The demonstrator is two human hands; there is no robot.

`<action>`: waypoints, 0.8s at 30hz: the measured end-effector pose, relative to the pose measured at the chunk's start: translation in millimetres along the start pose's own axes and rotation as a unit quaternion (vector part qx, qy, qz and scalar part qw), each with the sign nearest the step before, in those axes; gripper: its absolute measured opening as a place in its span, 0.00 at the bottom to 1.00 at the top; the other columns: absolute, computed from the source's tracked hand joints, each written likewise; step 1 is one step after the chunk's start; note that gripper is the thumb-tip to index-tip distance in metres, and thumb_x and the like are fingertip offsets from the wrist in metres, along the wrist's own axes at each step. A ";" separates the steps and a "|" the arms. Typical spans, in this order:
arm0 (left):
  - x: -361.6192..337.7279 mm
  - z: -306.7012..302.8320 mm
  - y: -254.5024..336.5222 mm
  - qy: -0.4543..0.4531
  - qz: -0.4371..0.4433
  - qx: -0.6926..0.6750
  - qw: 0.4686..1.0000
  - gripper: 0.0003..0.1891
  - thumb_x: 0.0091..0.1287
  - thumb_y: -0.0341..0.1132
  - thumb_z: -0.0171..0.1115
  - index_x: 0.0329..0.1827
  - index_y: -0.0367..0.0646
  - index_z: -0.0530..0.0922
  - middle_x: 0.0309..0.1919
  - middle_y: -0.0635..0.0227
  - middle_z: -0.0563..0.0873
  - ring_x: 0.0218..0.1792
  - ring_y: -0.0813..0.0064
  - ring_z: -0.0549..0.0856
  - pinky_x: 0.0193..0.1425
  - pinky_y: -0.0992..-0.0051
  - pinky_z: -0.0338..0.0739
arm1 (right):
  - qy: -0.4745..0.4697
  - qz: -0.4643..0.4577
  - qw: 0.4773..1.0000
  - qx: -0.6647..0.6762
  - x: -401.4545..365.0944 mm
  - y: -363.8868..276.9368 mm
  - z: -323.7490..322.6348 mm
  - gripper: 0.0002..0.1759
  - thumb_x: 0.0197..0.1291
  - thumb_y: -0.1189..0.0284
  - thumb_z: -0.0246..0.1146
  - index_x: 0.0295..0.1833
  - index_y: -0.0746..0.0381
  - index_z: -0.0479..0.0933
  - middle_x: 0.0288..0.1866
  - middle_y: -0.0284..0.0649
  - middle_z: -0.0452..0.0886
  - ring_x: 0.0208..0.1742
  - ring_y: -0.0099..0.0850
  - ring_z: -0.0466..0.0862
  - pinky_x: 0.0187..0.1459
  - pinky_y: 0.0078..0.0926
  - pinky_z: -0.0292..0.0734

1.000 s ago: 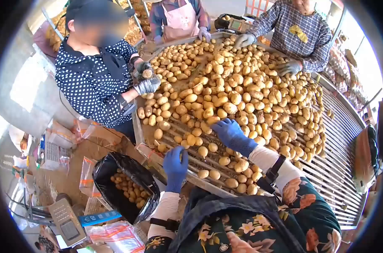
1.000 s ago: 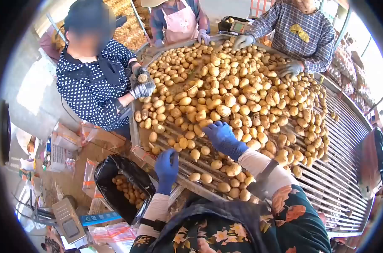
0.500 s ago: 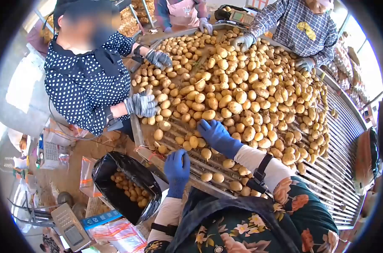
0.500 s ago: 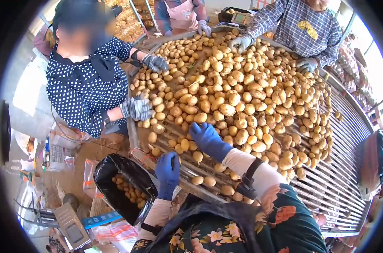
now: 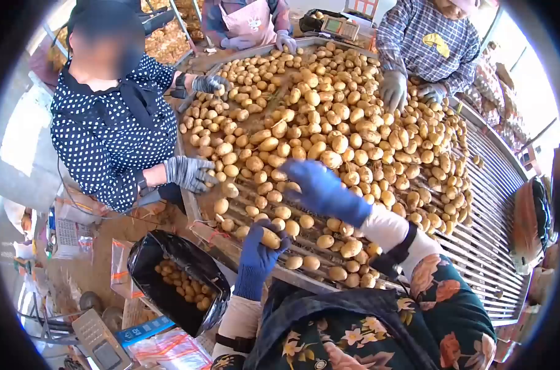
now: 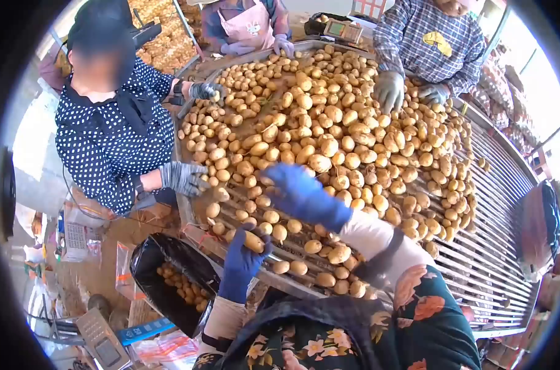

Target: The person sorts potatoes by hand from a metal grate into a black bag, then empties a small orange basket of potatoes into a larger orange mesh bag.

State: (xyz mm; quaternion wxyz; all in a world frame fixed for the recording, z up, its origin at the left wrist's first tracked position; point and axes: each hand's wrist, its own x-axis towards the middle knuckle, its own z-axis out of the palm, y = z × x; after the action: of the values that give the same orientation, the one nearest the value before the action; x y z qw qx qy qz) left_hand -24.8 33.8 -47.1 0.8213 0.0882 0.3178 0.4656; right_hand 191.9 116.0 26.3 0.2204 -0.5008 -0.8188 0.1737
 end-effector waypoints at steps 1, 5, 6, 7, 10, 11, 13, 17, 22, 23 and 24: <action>0.4 -3.9 -1.0 0.000 0.000 -0.001 1.000 0.14 0.73 0.44 0.57 0.55 0.46 0.74 0.46 0.62 0.79 0.46 0.62 0.81 0.46 0.62 0.79 | -0.011 0.052 0.997 -0.052 9.8 24.7 -5.4 0.24 0.58 0.72 0.63 0.61 0.59 0.72 0.55 0.48 0.77 0.54 0.45 0.79 0.55 0.42 0.76; 8.5 -23.7 0.8 -0.115 -0.028 -0.101 0.988 0.12 0.73 0.45 0.56 0.43 0.46 0.73 0.35 0.67 0.73 0.35 0.66 0.73 0.37 0.66 0.72 | 0.093 0.028 0.965 -0.242 2.4 108.4 15.5 0.19 0.58 0.71 0.60 0.56 0.59 0.74 0.51 0.45 0.78 0.57 0.46 0.76 0.55 0.46 0.72; 9.8 -25.1 1.8 -0.160 -0.039 -0.133 0.977 0.13 0.73 0.46 0.56 0.40 0.46 0.72 0.33 0.68 0.71 0.33 0.68 0.70 0.35 0.66 0.69 | 0.062 0.054 0.964 -0.251 3.6 104.6 15.9 0.19 0.59 0.67 0.60 0.56 0.59 0.75 0.52 0.44 0.78 0.56 0.47 0.78 0.54 0.46 0.72; 10.2 -25.5 2.0 -0.158 -0.037 -0.134 0.978 0.13 0.73 0.46 0.56 0.40 0.46 0.72 0.33 0.68 0.71 0.33 0.68 0.70 0.35 0.66 0.69 | 0.062 0.052 0.965 -0.250 4.7 102.3 13.9 0.19 0.59 0.67 0.60 0.56 0.59 0.75 0.52 0.44 0.78 0.56 0.47 0.78 0.54 0.46 0.72; 8.9 -23.6 1.7 -0.214 -0.019 -0.143 0.966 0.13 0.72 0.46 0.56 0.36 0.46 0.70 0.31 0.69 0.68 0.32 0.68 0.67 0.34 0.67 0.67 | -0.001 0.102 0.975 -0.195 1.7 93.6 6.0 0.19 0.60 0.62 0.61 0.55 0.58 0.76 0.51 0.44 0.80 0.53 0.47 0.80 0.52 0.46 0.73; 8.2 -22.6 -0.7 -0.174 0.001 -0.133 0.976 0.12 0.71 0.45 0.55 0.38 0.45 0.72 0.34 0.67 0.71 0.35 0.66 0.71 0.36 0.65 0.71 | -0.045 0.112 0.984 -0.134 -1.5 88.8 4.8 0.20 0.59 0.60 0.63 0.54 0.57 0.77 0.47 0.44 0.82 0.51 0.46 0.81 0.50 0.46 0.74; 6.1 -21.6 -2.8 -0.134 0.021 -0.123 0.983 0.11 0.70 0.44 0.55 0.40 0.45 0.75 0.37 0.66 0.75 0.38 0.64 0.75 0.39 0.63 0.75 | -0.055 0.107 0.987 -0.103 -12.7 71.8 13.7 0.20 0.58 0.55 0.65 0.51 0.55 0.79 0.39 0.44 0.85 0.45 0.45 0.84 0.47 0.46 0.76; 0.9 -17.6 -2.1 -0.067 -0.007 -0.044 0.997 0.24 0.64 0.42 0.56 0.63 0.47 0.72 0.59 0.58 0.77 0.56 0.55 0.80 0.54 0.51 0.79 | -0.061 0.053 0.997 0.012 -48.6 16.2 31.7 0.20 0.56 0.57 0.67 0.52 0.54 0.79 0.37 0.43 0.85 0.39 0.45 0.85 0.48 0.47 0.77; -6.2 -2.7 -14.5 -0.131 -0.081 -0.011 0.988 0.33 0.65 0.41 0.55 0.74 0.43 0.62 0.65 0.56 0.73 0.60 0.55 0.80 0.56 0.52 0.81 | -0.001 0.006 0.998 0.068 -71.0 -42.9 34.1 0.20 0.60 0.60 0.66 0.57 0.53 0.78 0.43 0.41 0.83 0.47 0.42 0.83 0.52 0.42 0.76; -5.1 -6.1 -16.4 -0.130 -0.081 -0.011 0.988 0.33 0.65 0.41 0.55 0.74 0.43 0.62 0.65 0.56 0.73 0.60 0.55 0.80 0.56 0.52 0.81 | -0.001 0.007 0.998 0.069 -71.5 -43.7 31.8 0.20 0.60 0.60 0.66 0.57 0.53 0.78 0.43 0.41 0.83 0.47 0.42 0.83 0.52 0.42 0.76; -4.0 -8.0 -17.7 -0.121 -0.077 -0.013 0.990 0.31 0.67 0.43 0.55 0.73 0.43 0.63 0.63 0.55 0.75 0.57 0.55 0.81 0.52 0.54 0.82 | 0.003 -0.035 0.995 0.094 -71.6 -42.4 28.6 0.22 0.60 0.62 0.67 0.59 0.54 0.77 0.43 0.42 0.83 0.46 0.43 0.83 0.51 0.42 0.77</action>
State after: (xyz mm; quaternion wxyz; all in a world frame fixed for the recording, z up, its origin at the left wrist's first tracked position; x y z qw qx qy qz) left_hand -18.6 19.7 -59.5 0.8880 0.1087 0.2157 0.3912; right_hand 173.7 31.4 10.3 0.2745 -0.4491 -0.8155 0.2406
